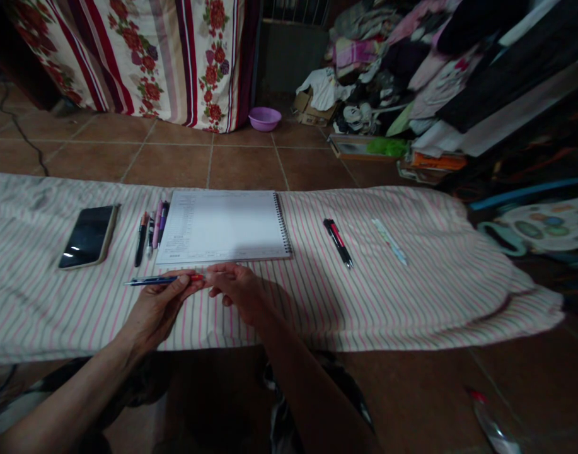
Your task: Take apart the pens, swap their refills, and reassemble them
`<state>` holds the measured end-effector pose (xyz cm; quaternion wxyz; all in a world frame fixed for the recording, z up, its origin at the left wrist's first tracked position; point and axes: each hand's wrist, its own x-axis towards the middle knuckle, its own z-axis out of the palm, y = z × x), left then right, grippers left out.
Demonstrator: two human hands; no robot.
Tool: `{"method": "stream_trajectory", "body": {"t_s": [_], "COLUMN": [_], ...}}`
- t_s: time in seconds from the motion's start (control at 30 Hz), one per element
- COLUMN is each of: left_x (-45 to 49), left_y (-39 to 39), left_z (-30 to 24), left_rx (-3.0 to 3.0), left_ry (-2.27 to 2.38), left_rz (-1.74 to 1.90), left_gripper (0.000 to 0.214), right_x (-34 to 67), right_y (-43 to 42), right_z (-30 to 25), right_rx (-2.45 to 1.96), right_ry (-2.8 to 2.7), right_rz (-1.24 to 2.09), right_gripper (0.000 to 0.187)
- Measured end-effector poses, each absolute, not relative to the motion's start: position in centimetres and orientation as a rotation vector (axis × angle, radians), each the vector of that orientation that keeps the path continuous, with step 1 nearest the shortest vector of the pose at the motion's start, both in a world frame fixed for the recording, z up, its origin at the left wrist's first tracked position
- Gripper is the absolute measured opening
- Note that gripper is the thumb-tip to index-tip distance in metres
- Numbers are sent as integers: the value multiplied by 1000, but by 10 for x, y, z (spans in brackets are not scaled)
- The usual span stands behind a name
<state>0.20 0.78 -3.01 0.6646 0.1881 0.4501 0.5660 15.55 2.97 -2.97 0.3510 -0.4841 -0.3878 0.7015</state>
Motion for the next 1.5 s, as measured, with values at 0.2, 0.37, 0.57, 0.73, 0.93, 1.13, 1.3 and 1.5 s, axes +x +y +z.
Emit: {"method": "stream_trajectory", "body": {"t_s": [0.2, 0.37, 0.57, 0.73, 0.93, 1.13, 1.3, 1.5], "left_x": [0, 1, 1, 0, 1, 2, 1, 2], "left_y": [7, 7, 6, 6, 7, 9, 8, 8], "left_z": [-33, -32, -33, -32, -31, -31, -31, -31], "left_rx": [436, 448, 461, 447, 444, 424, 422, 436], "left_ry": [993, 994, 997, 999, 984, 985, 985, 984], "left_rz": [1274, 1263, 1262, 1264, 1266, 1278, 1278, 1274], "left_gripper": [17, 16, 16, 16, 16, 17, 18, 17], "right_x": [152, 150, 152, 153, 155, 153, 151, 151], "right_y": [28, 28, 29, 29, 30, 29, 27, 29], "right_z": [-21, -23, -29, -31, -32, -28, -22, -29], "right_rx": [-1325, -1301, -1245, -1238, -1236, -1256, -1309, -1231], "right_ry": [-1185, -1127, -1091, -1076, -1040, -1099, -1207, -1139], "right_rz": [1709, 1721, 1747, 1758, 1768, 1765, 1715, 1738], "right_gripper": [35, 29, 24, 21, 17, 25, 33, 25]}}
